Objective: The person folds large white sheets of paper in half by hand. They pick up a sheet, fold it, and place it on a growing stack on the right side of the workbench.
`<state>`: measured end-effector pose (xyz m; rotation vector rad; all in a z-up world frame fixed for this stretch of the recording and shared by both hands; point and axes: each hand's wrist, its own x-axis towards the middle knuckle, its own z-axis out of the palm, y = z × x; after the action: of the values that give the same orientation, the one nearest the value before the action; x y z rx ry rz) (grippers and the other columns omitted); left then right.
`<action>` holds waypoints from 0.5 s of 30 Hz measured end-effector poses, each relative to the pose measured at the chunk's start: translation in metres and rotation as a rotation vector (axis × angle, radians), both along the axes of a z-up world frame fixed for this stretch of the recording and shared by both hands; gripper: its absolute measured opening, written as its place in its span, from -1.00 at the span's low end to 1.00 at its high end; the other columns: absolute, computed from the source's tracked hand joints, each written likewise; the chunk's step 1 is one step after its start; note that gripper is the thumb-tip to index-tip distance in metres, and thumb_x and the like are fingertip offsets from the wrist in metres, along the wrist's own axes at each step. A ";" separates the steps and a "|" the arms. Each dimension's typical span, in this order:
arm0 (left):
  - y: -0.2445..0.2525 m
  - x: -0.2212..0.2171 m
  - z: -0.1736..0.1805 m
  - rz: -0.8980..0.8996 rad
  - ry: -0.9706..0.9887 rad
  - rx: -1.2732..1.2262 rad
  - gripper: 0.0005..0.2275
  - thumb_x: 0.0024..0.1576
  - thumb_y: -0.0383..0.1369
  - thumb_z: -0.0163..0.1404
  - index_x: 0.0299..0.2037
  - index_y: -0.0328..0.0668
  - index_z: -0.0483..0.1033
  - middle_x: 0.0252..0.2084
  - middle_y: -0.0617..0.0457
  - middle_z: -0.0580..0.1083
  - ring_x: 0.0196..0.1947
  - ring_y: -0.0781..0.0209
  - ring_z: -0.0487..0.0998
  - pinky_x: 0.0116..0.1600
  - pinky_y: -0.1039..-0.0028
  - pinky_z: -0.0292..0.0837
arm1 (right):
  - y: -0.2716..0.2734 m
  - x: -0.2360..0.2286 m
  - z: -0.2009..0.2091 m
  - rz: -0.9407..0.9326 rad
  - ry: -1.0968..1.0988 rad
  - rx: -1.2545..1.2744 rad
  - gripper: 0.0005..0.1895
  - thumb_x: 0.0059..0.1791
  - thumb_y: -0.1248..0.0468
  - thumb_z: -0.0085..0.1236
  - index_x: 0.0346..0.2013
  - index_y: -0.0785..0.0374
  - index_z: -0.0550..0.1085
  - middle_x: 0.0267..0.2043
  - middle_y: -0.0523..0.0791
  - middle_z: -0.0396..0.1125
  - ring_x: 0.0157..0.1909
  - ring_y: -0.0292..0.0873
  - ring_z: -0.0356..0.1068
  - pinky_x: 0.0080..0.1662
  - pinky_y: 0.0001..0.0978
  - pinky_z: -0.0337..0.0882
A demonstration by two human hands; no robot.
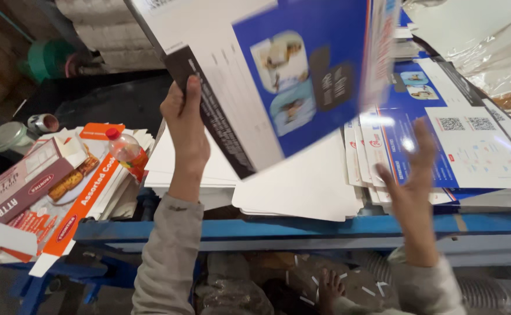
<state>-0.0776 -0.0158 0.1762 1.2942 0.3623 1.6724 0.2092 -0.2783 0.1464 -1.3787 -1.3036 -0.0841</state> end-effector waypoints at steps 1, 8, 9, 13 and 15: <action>0.002 0.011 0.009 -0.017 -0.036 -0.034 -0.83 0.41 -0.40 0.02 -0.01 -0.41 0.56 -0.25 0.24 0.48 -0.25 0.52 0.37 -0.07 0.60 0.32 | 0.006 -0.003 -0.010 0.026 -0.004 -0.028 -0.09 0.07 0.11 0.20 0.59 0.23 -0.04 0.64 0.08 -0.18 0.66 0.13 -0.11 0.51 0.02 0.16; -0.021 0.010 0.088 0.614 0.771 0.276 -0.88 0.37 -0.37 0.09 -0.04 -0.23 0.63 -0.49 -0.03 0.50 -0.56 0.33 0.40 -0.40 0.40 0.32 | -0.019 0.000 -0.002 -0.369 -0.415 0.012 -0.08 0.02 0.12 0.29 0.56 0.01 -0.01 0.64 0.08 -0.21 0.66 0.17 -0.21 0.57 0.21 0.01; -0.032 0.007 0.106 0.695 0.823 0.542 -0.91 0.36 -0.40 0.08 -0.07 -0.21 0.61 -0.33 0.01 0.55 -0.48 0.28 0.48 -0.34 0.40 0.38 | -0.030 0.005 0.007 -0.400 -0.465 0.065 -0.08 0.07 0.08 0.28 0.59 0.02 -0.05 0.65 0.16 -0.28 0.65 0.22 -0.28 0.54 0.24 -0.01; -0.074 0.012 0.159 0.807 0.984 1.236 -0.95 0.24 -0.47 0.06 -0.25 -0.14 0.59 -0.06 0.08 0.65 -0.30 0.21 0.67 -0.28 0.43 0.50 | -0.041 0.030 0.048 -0.671 -0.986 0.162 -0.10 0.15 0.00 0.11 0.61 0.12 -0.17 0.60 0.30 -0.52 0.63 0.28 -0.53 0.47 0.25 -0.28; -0.089 0.027 0.166 0.728 1.091 1.318 -0.95 0.25 -0.45 0.07 -0.24 -0.09 0.59 -0.02 0.10 0.63 -0.21 0.22 0.68 -0.19 0.41 0.51 | -0.033 0.033 0.064 -0.726 -1.033 0.038 -0.27 0.14 0.11 0.08 0.52 0.12 -0.02 0.42 0.24 -0.21 0.49 0.21 -0.24 0.42 0.30 -0.18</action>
<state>-0.0508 -0.1050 0.3420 3.3963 0.3560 1.5514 0.2420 -0.3117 0.2100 -1.7859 -1.4839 -1.4587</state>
